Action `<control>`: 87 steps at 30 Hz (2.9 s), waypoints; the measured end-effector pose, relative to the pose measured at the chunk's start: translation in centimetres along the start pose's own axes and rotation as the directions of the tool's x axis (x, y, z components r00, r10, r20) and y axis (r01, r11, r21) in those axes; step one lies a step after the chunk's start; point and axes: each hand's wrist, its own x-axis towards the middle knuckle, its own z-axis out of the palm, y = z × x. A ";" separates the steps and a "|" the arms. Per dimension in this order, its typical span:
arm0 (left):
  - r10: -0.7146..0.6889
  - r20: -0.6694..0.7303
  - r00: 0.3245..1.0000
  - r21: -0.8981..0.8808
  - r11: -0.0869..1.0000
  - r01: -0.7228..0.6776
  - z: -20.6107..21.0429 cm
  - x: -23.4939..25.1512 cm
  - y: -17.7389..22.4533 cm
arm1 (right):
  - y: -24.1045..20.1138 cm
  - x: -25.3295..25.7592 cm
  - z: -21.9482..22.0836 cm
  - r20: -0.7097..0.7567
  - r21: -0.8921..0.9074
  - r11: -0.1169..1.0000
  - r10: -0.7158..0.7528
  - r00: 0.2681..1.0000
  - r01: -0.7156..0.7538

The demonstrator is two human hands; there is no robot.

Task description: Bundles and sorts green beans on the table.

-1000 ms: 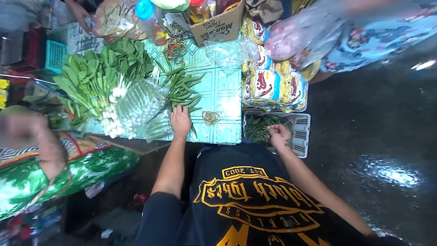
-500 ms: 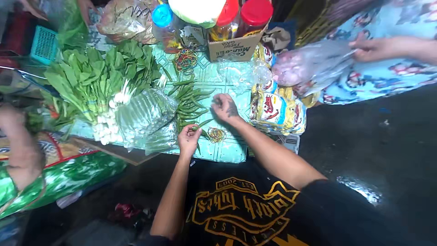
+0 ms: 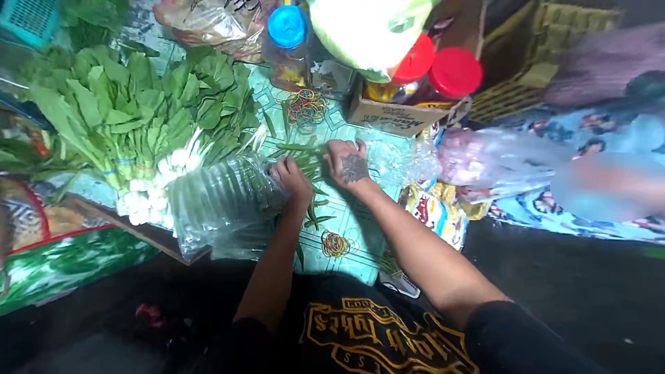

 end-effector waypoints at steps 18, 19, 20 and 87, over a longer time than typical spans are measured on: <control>-0.447 0.247 0.860 -0.957 0.029 0.289 0.1 2.9 1.2 | -4.5 9.9 -2.2 0.256 0.516 0.848 -0.286 0.923 0.120; -0.456 0.279 0.845 -0.956 -0.055 0.287 0.0 3.0 1.5 | -4.7 11.4 -2.1 0.235 0.453 0.885 -0.238 0.943 0.111; -0.461 0.317 0.829 -0.947 -0.111 0.301 -0.2 2.8 1.7 | -5.2 12.6 -1.5 0.221 0.344 0.933 -0.188 0.957 0.104; -0.152 0.496 0.855 -0.800 0.302 0.518 -5.7 -15.4 -5.0 | 1.9 -7.0 2.0 0.256 0.521 0.824 0.099 0.962 -0.224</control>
